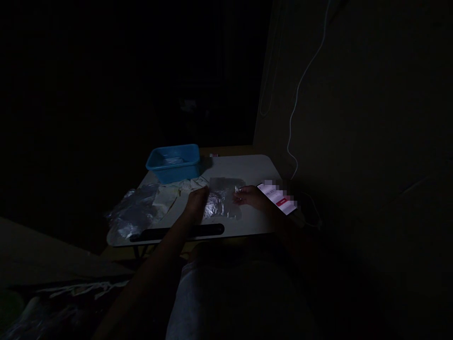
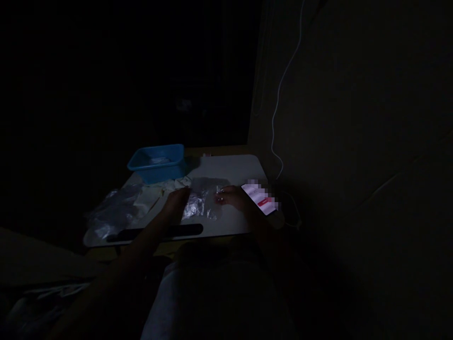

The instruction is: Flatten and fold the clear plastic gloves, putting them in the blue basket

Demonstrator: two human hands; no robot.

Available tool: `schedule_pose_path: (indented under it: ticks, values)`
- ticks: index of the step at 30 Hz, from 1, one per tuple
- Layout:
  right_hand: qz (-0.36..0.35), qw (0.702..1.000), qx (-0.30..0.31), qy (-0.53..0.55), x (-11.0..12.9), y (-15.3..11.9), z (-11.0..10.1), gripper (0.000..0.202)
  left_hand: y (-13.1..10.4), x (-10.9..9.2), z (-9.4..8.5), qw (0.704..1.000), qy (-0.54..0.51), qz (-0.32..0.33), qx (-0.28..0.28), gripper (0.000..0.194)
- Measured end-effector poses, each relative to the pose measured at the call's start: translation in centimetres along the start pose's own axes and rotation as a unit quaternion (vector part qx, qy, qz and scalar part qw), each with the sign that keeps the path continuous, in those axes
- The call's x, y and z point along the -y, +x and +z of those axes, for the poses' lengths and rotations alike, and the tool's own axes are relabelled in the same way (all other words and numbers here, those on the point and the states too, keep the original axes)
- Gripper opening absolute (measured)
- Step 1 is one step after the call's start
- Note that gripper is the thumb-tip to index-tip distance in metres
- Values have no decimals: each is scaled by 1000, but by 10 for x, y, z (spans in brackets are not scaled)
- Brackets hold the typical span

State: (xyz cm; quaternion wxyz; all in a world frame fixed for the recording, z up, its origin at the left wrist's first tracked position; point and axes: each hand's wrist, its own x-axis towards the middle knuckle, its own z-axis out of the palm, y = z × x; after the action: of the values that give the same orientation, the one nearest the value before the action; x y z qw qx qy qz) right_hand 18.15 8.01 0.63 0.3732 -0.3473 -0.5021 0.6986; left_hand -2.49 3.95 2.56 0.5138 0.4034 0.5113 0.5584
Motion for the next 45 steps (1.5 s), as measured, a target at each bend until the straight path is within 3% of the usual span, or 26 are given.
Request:
schedule_pose_path:
  ticks: [4, 12, 19, 31, 45]
  values:
    - [7, 1000, -3, -12, 0, 4, -3, 26, 11, 0, -5, 996, 10, -68, 53, 23]
    - [-14, 998, -63, -12, -8, 8, -11, 27, 14, 6, -11, 995, 42, -36, 79, 29]
    - [-44, 993, -62, -86, -4, 3, -8, 32, 16, 10, -16, 993, 30, -34, 112, 24]
    - [-86, 986, -50, -130, -3, 0, -9, 32, 17, 11, -17, 995, -14, -34, 97, 25]
    - [-95, 992, -45, -66, -7, 0, -11, 27, 16, 11, -19, 992, -53, -30, 113, 16]
